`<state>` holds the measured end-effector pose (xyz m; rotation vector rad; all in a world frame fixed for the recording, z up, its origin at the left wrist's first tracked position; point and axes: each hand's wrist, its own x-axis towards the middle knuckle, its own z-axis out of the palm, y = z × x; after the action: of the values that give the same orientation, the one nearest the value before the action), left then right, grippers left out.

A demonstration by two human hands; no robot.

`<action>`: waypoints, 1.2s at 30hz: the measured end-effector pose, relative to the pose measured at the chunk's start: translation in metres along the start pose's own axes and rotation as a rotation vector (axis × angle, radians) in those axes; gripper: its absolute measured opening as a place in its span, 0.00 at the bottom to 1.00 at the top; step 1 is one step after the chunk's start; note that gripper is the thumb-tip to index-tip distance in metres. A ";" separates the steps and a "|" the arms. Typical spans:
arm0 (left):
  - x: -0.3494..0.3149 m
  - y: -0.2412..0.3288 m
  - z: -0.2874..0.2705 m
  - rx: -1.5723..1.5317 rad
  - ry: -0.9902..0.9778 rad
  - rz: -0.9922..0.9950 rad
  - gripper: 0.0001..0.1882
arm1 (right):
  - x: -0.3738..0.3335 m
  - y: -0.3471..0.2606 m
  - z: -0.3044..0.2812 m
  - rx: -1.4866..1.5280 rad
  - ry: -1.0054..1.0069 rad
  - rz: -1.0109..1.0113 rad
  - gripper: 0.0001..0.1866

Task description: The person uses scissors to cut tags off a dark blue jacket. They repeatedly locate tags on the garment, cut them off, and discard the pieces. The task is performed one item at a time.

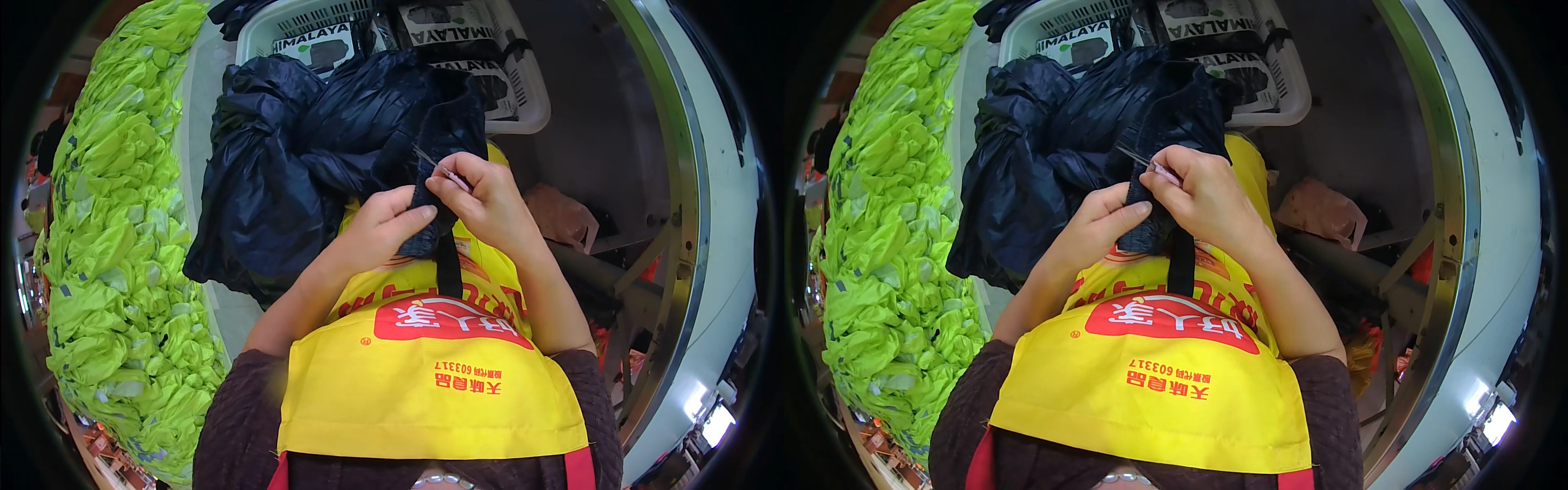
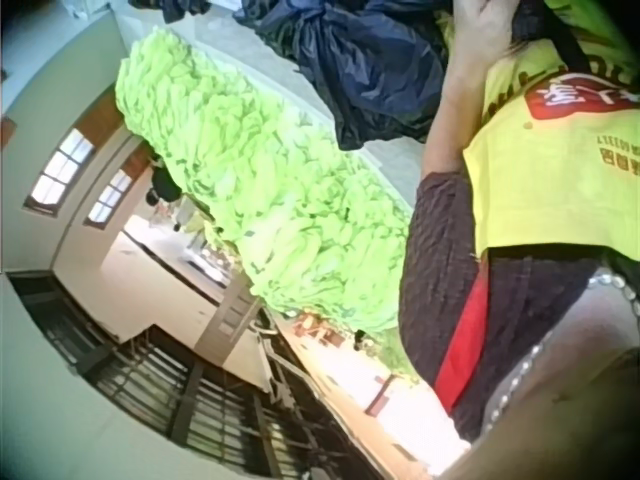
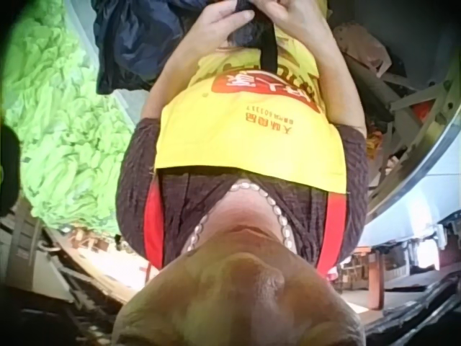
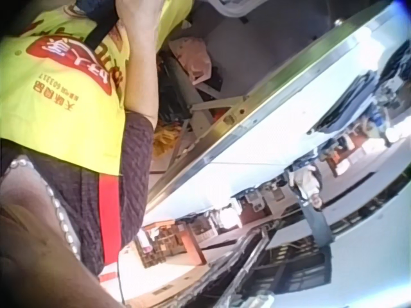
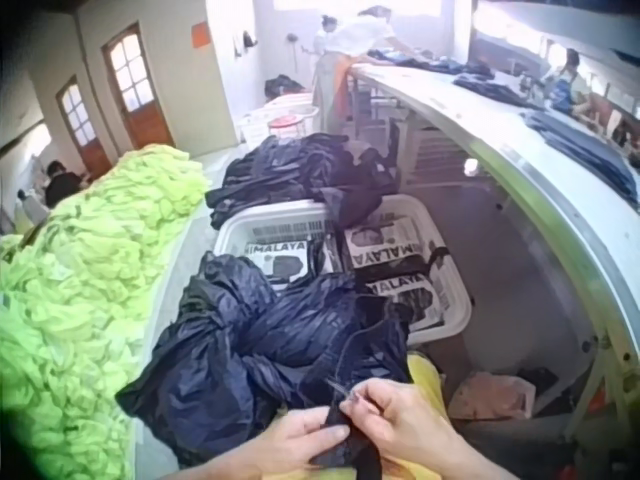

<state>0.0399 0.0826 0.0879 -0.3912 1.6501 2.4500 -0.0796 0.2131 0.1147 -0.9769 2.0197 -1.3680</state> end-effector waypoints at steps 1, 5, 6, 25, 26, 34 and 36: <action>0.000 -0.001 -0.007 -0.025 -0.005 -0.042 0.11 | 0.000 0.012 -0.002 0.042 -0.050 -0.026 0.07; 0.003 -0.008 -0.013 -0.204 0.144 0.019 0.13 | 0.007 0.026 -0.008 0.581 -0.199 0.216 0.09; 0.004 -0.008 -0.011 -0.145 0.210 0.110 0.14 | 0.008 0.031 -0.004 0.644 -0.195 0.225 0.09; 0.021 -0.012 -0.036 -0.189 0.456 0.166 0.05 | 0.009 0.026 -0.002 0.170 -0.077 0.062 0.12; 0.020 -0.011 -0.037 -0.232 0.441 0.154 0.05 | 0.005 0.026 -0.003 0.029 -0.089 -0.019 0.12; 0.018 -0.011 -0.037 -0.296 0.358 0.158 0.05 | -0.007 0.027 0.012 -0.419 -0.004 -0.242 0.13; 0.017 -0.012 -0.037 -0.228 0.342 0.179 0.05 | -0.005 0.031 0.016 -0.420 0.023 -0.264 0.13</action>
<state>0.0318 0.0524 0.0592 -0.7622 1.5836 2.8483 -0.0741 0.2152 0.0798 -1.4590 2.3129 -1.0984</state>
